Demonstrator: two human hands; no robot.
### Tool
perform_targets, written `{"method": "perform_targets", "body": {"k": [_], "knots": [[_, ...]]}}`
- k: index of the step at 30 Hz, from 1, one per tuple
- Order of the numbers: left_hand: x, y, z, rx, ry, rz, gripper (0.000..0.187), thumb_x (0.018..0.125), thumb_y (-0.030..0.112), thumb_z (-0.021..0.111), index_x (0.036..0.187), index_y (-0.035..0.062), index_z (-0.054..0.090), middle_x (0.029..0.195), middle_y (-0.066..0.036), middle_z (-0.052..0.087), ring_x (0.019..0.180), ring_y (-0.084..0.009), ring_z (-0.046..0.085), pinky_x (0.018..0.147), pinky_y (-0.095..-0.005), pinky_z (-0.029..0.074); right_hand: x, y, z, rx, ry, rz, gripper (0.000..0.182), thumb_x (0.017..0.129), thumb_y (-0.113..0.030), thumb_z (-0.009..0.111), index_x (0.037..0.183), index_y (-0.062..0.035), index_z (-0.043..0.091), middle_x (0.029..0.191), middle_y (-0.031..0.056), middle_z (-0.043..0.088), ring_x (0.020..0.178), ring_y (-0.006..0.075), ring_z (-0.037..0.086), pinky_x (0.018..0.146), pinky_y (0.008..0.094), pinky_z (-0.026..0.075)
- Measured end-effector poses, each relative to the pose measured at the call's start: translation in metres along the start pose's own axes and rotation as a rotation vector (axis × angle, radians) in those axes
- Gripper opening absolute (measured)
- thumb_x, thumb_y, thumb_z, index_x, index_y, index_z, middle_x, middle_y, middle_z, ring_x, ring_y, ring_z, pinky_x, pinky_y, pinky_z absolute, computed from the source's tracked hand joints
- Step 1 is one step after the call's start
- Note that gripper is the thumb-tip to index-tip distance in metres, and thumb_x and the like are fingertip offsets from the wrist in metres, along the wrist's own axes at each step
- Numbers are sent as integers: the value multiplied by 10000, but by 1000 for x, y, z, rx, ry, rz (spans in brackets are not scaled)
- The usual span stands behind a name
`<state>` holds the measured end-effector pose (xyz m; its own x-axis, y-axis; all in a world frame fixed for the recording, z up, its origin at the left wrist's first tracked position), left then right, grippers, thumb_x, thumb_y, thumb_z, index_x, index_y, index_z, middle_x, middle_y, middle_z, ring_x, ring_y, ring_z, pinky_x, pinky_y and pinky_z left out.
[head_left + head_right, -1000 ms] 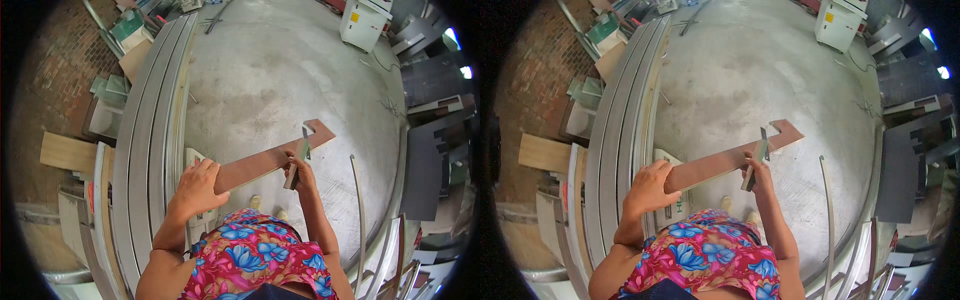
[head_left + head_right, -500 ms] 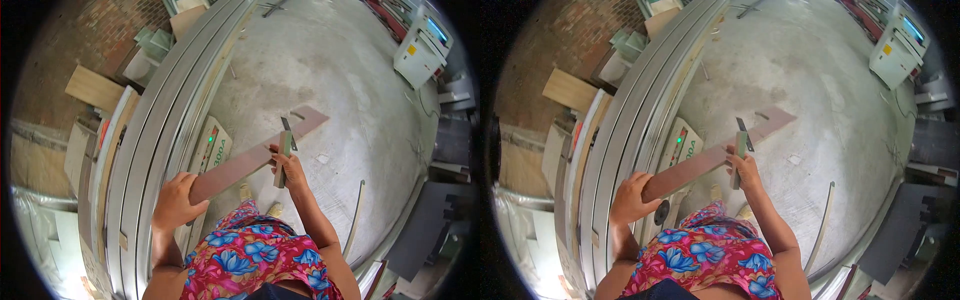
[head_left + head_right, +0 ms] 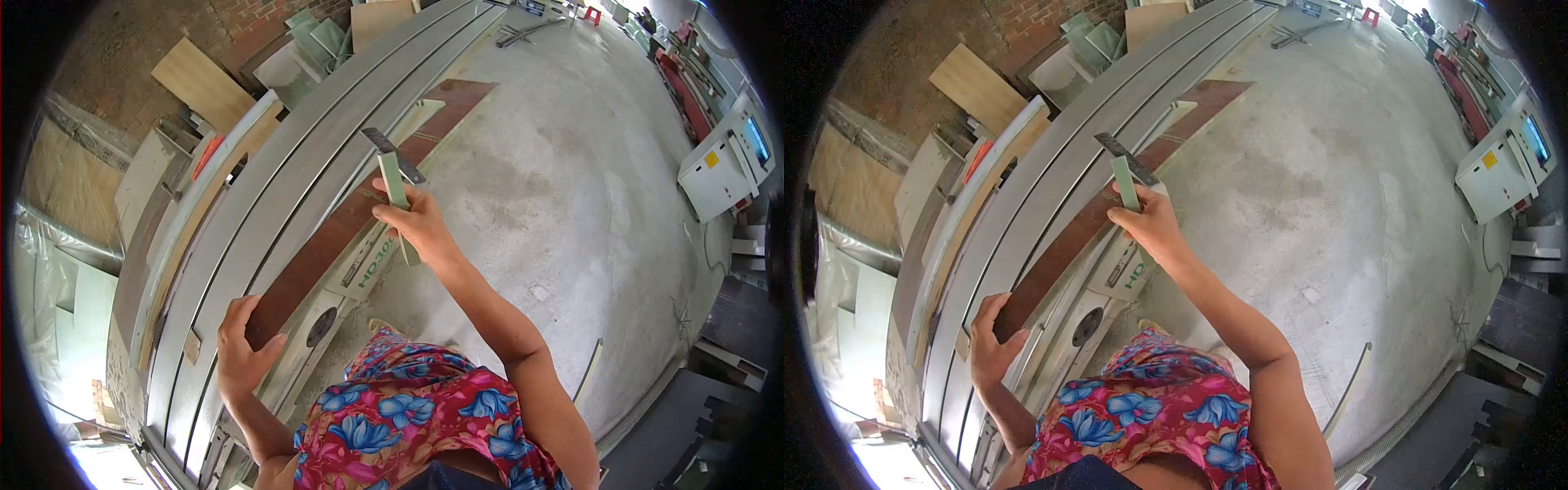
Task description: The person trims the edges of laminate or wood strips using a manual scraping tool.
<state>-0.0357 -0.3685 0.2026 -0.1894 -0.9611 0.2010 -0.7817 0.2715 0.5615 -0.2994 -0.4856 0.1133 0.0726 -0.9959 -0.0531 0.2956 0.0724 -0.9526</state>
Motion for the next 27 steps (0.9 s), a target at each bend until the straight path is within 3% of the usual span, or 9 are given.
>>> {"method": "perform_targets", "body": {"k": [3,6,9,17,22,25,27], "knots": [[8,-42,-1,-79,14,-91,521,600,90,696,1085,-42,559,1013,-166,577,930,-294,587,833,-342,450,37,9,28,-49,-9,-56,442,753,-137,680,1143,37,568,671,-20,504,528,54,467,454,211,375],[22,-82,-1,-122,28,-147,509,610,94,713,1080,-42,572,1013,-159,584,942,-279,589,841,-335,448,71,23,51,-177,-46,18,503,757,-165,682,1211,4,547,753,-17,542,667,58,532,533,223,430],[38,-117,1,-175,30,-199,525,608,98,723,1091,-42,573,1029,-163,590,959,-277,588,857,-335,442,103,34,67,-230,-56,36,504,753,-178,688,1198,19,554,756,-7,546,679,66,542,528,229,433],[83,-185,8,-199,-78,-287,501,685,210,707,1090,-58,583,1059,-181,596,970,-283,588,860,-337,442,158,62,91,-321,-2,82,508,732,-168,686,1189,17,561,731,-14,534,616,66,509,500,220,429],[106,-211,16,-332,-178,-385,500,720,244,699,1106,-53,584,969,-158,632,883,-210,603,815,-317,459,177,67,96,-309,8,-31,454,769,-193,674,1171,-9,571,722,-7,561,571,56,491,495,221,415],[117,-221,20,-379,-226,-436,499,745,265,687,1110,-58,584,908,-133,639,847,-171,589,795,-306,458,179,60,97,-651,-29,-100,414,778,-201,664,1131,-5,575,697,19,560,577,59,497,495,245,419],[127,-222,20,-396,-244,-419,494,761,282,676,1103,-65,587,889,-118,638,828,-159,580,783,-299,456,157,42,99,-801,66,-358,469,779,-237,658,1161,3,533,876,126,610,723,198,592,607,326,471]]}}
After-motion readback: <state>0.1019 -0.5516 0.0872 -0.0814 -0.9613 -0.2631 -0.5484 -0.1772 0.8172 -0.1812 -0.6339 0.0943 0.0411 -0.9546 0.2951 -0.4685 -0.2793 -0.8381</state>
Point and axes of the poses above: each hand's wrist, its own x-axis towards the middle knuckle, its own z-axis out of the palm, y = z × x, the point moved 7 cm from there along x, towards the middle knuckle
